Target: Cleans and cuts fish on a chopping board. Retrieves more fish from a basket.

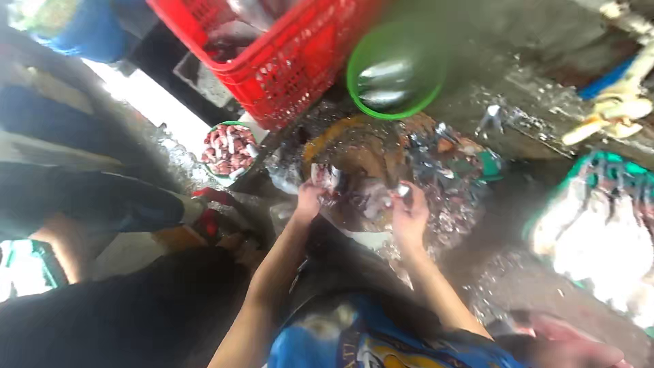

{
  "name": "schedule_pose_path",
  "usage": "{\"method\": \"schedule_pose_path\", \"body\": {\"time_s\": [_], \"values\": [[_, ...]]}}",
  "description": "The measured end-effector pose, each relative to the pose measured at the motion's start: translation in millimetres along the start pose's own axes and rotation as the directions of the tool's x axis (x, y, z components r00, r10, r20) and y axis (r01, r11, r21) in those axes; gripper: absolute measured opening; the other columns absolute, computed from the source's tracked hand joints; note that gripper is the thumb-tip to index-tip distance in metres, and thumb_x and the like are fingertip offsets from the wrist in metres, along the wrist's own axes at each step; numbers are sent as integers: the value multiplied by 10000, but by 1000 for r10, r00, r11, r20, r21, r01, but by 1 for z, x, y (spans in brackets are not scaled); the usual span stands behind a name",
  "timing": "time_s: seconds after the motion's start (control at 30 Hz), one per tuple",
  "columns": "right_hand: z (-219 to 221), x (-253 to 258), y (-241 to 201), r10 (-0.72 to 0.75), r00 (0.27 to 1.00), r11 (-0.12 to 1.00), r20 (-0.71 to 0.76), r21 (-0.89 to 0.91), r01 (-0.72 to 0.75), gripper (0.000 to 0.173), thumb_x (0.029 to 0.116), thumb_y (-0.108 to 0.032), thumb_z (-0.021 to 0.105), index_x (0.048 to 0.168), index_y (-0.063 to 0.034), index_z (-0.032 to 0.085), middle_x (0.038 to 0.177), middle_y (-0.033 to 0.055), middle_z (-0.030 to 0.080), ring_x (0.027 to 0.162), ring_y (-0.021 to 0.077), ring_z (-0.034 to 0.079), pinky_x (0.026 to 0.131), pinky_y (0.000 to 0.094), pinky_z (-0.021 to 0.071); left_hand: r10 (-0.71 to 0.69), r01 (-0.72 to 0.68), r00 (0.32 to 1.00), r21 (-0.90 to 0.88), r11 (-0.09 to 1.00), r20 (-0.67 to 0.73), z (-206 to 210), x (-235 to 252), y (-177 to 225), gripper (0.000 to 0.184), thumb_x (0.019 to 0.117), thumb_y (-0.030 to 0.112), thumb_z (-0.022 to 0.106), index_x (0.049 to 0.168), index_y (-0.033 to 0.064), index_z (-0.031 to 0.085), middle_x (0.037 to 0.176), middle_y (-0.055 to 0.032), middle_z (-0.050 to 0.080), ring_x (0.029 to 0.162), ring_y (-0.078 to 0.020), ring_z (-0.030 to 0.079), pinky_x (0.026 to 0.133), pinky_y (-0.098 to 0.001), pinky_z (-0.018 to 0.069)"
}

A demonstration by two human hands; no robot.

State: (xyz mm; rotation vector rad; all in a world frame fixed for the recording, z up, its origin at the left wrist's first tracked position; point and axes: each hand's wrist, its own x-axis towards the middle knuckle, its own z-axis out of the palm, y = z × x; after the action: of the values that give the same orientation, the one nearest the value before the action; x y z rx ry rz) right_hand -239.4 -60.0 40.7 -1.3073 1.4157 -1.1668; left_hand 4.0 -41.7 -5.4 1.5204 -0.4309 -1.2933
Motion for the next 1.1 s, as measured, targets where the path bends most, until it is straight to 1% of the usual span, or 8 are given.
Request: {"method": "schedule_pose_path", "body": {"time_s": [0.13,0.23,0.33,0.43,0.7,0.83,0.93,1.1], "values": [[-3,12,2,81,997,989,-2,126,-80,417,1029,-68,541,1424,52,484,1101,155,680,846,215,725,680,384,657,130,2,983,718,696,-129,2,27,19,541,864,106,725,1363,10,540,1234,-254,658,1134,-416,659,909,-609,565],[1,13,-4,110,991,991,82,61,-116,422,1037,-107,548,1434,24,487,1066,137,684,699,183,693,551,344,619,348,-97,933,869,485,-90,10,33,21,726,814,228,804,1460,69,514,1545,-289,390,1431,-500,366,1119,-667,386],[14,15,-13,9,983,978,186,-205,30,450,1021,-183,614,1415,15,528,1154,148,684,814,153,704,677,327,628,464,-342,886,703,623,20,29,8,31,475,987,286,664,1398,64,575,1393,-174,582,1283,-308,568,1068,-503,506],[34,12,-26,-33,931,845,363,-487,220,497,992,-183,647,1444,-6,540,1302,217,667,1117,324,698,976,511,570,176,-235,945,199,951,274,47,-22,28,410,1065,276,559,1334,-30,603,1239,-166,694,1135,-205,684,1027,-404,555],[58,-11,-23,-25,777,759,629,-494,424,485,986,-266,666,1418,-58,599,1325,185,660,1007,296,722,898,481,604,-38,39,999,-126,991,6,-4,-28,16,316,1078,177,515,1280,-55,586,1028,-146,699,824,-191,703,746,-380,618],[42,-16,-7,-45,793,784,607,-470,405,425,985,-275,677,1355,-69,643,1225,131,714,823,207,725,757,401,625,94,-89,948,31,996,-305,-95,-1,41,374,1095,288,499,1217,-38,634,893,-130,715,730,-196,701,716,-395,620],[26,-15,4,15,812,797,584,-497,343,398,994,-260,666,1346,-76,640,1225,110,718,844,206,734,768,420,628,266,-138,783,259,956,-562,-168,24,70,474,1100,367,445,1135,-52,663,881,-169,725,749,-249,722,751,-478,624],[8,-13,15,70,837,784,543,-548,290,381,998,-240,654,1344,-83,640,1241,91,724,846,211,740,776,445,625,176,182,661,384,905,-729,-226,54,91,467,1021,401,608,1257,-1,631,989,-178,740,815,-280,750,767,-482,634]]}}
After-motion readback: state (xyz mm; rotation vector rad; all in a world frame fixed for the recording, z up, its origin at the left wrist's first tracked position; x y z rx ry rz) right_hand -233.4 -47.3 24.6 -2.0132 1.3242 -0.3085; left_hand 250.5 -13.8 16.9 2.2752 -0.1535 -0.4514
